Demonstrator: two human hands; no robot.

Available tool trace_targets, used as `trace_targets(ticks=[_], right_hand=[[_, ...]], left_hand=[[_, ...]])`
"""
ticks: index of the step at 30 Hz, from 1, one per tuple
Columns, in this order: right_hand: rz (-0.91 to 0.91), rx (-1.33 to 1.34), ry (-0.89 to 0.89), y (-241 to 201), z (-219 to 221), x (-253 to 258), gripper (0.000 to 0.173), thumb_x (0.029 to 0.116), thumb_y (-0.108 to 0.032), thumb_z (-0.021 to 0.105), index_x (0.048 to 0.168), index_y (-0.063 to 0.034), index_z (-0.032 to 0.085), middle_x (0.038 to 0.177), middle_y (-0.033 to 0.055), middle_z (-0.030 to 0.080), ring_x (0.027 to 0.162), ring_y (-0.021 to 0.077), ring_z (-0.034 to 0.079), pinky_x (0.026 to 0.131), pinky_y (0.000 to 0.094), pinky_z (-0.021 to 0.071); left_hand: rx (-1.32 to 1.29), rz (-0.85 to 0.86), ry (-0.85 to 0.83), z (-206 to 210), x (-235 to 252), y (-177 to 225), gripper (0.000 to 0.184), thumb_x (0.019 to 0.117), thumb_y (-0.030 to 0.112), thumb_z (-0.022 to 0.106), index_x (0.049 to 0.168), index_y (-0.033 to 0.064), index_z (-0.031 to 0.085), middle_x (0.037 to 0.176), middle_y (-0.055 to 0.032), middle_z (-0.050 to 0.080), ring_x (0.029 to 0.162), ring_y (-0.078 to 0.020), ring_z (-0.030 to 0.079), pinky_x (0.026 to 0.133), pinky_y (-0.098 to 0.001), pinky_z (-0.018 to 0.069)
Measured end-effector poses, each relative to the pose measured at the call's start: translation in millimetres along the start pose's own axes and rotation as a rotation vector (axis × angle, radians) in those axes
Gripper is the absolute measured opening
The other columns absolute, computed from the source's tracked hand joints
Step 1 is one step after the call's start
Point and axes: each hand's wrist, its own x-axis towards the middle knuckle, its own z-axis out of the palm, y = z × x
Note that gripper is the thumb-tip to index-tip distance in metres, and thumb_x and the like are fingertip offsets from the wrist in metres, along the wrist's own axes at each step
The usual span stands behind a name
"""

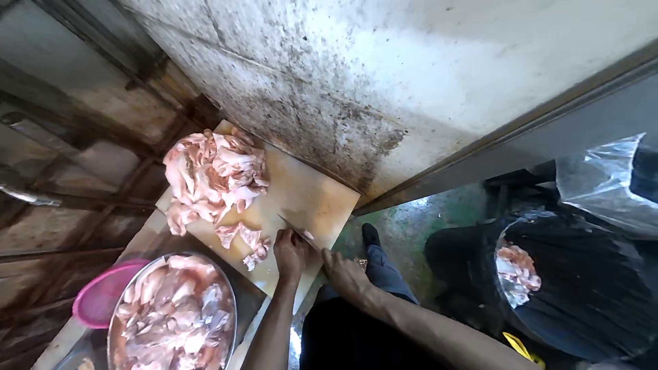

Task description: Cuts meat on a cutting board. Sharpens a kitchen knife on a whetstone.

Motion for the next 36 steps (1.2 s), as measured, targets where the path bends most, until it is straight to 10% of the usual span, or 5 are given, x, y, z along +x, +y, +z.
trace_targets(ticks=[9, 13, 18, 28, 36], right_hand=[[0.0, -0.008, 0.053, 15, 7, 2, 0.045, 0.105, -0.005, 0.043, 0.149, -0.0068, 0.036, 0.132, 0.0272, 0.058, 0.095, 0.0457, 0.071, 0.078, 0.0573, 0.0595], [-0.014, 0.016, 0.048, 16, 6, 4, 0.044, 0.1059, -0.006, 0.041, 0.149, -0.0072, 0.036, 0.131, 0.0266, 0.059, 0.095, 0.045, 0.071, 0.078, 0.0572, 0.0596], [0.045, -0.016, 0.045, 14, 8, -16, 0.046, 0.1058, -0.007, 0.041, 0.151, -0.0045, 0.036, 0.127, 0.0291, 0.06, 0.097, 0.0465, 0.07, 0.08, 0.0578, 0.0594], [0.09, 0.02, 0.013, -24, -4, 18, 0.051, 0.1065, -0.004, 0.04, 0.156, -0.0054, 0.029, 0.134, 0.0311, 0.054, 0.102, 0.0467, 0.069, 0.084, 0.0576, 0.0592], [0.056, 0.008, 0.0, 40, 7, -24, 0.05, 0.103, -0.007, 0.047, 0.152, -0.0105, 0.035, 0.119, 0.0281, 0.065, 0.1, 0.0488, 0.069, 0.081, 0.0625, 0.0578]], left_hand=[[-0.087, 0.028, 0.036, 9, -11, -2, 0.014, 0.0951, 0.012, 0.065, 0.1, 0.0018, 0.072, 0.098, -0.0133, 0.067, 0.084, -0.0236, 0.069, 0.08, -0.0392, 0.0608], [-0.087, 0.102, 0.103, 23, -19, -10, 0.019, 0.0908, 0.015, 0.071, 0.106, 0.0044, 0.076, 0.109, -0.0144, 0.071, 0.101, -0.0285, 0.069, 0.09, -0.043, 0.0592], [-0.108, 0.102, 0.174, 25, -10, 3, 0.009, 0.0892, 0.006, 0.072, 0.096, 0.0007, 0.076, 0.097, -0.0128, 0.07, 0.081, -0.0213, 0.07, 0.077, -0.0371, 0.0618], [-0.072, 0.029, 0.116, 14, -4, 7, 0.009, 0.0906, 0.006, 0.07, 0.094, 0.0011, 0.077, 0.092, -0.0108, 0.072, 0.081, -0.0204, 0.071, 0.079, -0.0372, 0.0612], [-0.102, 0.075, 0.12, 6, -2, -16, 0.008, 0.0896, 0.013, 0.074, 0.092, 0.0055, 0.077, 0.093, -0.008, 0.072, 0.08, -0.0165, 0.069, 0.078, -0.0343, 0.0607]])
